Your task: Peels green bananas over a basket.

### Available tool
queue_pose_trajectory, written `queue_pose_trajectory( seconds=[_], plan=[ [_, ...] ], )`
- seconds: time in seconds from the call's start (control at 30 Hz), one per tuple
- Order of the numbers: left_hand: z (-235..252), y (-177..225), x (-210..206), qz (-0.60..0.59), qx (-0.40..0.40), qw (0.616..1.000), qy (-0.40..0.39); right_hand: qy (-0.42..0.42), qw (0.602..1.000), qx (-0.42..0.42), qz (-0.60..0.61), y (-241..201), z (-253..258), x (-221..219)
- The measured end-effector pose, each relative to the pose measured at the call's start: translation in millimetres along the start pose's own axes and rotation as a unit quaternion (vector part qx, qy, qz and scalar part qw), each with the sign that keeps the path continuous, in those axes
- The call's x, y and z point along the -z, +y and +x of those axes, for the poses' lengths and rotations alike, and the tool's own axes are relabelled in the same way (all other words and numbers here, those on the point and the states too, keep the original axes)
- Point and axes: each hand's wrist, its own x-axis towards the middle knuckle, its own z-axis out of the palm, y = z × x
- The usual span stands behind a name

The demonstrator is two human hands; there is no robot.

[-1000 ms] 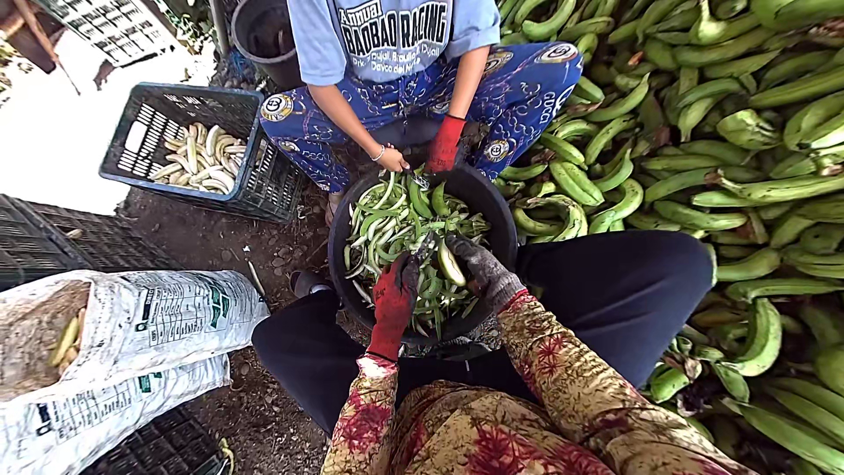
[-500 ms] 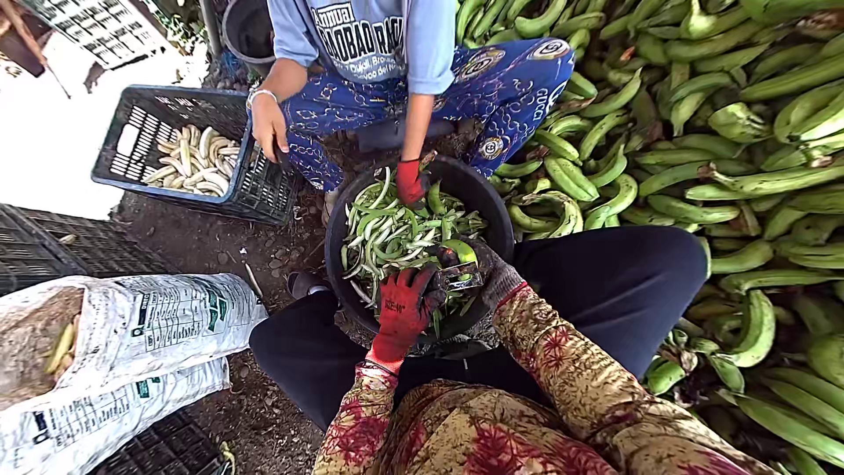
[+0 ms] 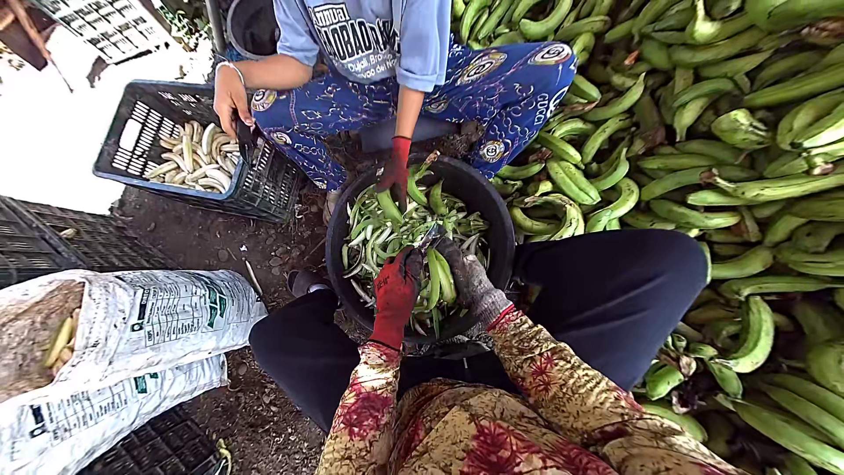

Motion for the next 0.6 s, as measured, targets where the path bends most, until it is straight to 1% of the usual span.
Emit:
queue_pose_trajectory(
  seconds=[0.07, 0.17, 0.23, 0.33, 0.4, 0.47, 0.5, 0.6],
  plan=[
    [3.2, -1.6, -2.3, -0.004, 0.02, 1.0, 0.0, -0.02, 1.0, -0.002, -0.006, -0.3, 2.7, 2.8],
    [10.7, -15.6, -8.4, -0.013, 0.061, 0.997, 0.049, -0.046, 0.997, -0.044, 0.053, -8.9, 0.3, -0.5],
    [12.3, -22.9, -2.0, -0.029, 0.076, 0.994, 0.066, -0.057, 0.992, -0.058, 0.092, -6.7, 6.0, 2.0],
    [5.7, -29.7, 6.1, -0.089, 0.064, 0.991, 0.079, -0.08, 0.982, -0.087, 0.148, -2.3, 13.8, 13.3],
    [0.5, -32.8, 7.7, -0.162, 0.062, 0.983, 0.058, -0.078, 0.974, -0.102, 0.185, -5.8, 16.9, 18.0],
    [-7.5, -35.3, 5.6, -0.258, 0.098, 0.961, 0.002, -0.063, 0.965, -0.106, 0.231, -9.3, 19.6, 21.1],
    [-12.4, -35.0, 2.7, -0.314, 0.123, 0.941, -0.027, -0.057, 0.957, -0.104, 0.266, -9.9, 21.0, 22.5],
    [-32.6, -25.4, -8.5, -0.464, 0.196, 0.856, -0.115, -0.052, 0.916, -0.084, 0.389, -13.3, 22.7, 24.6]
  ],
)
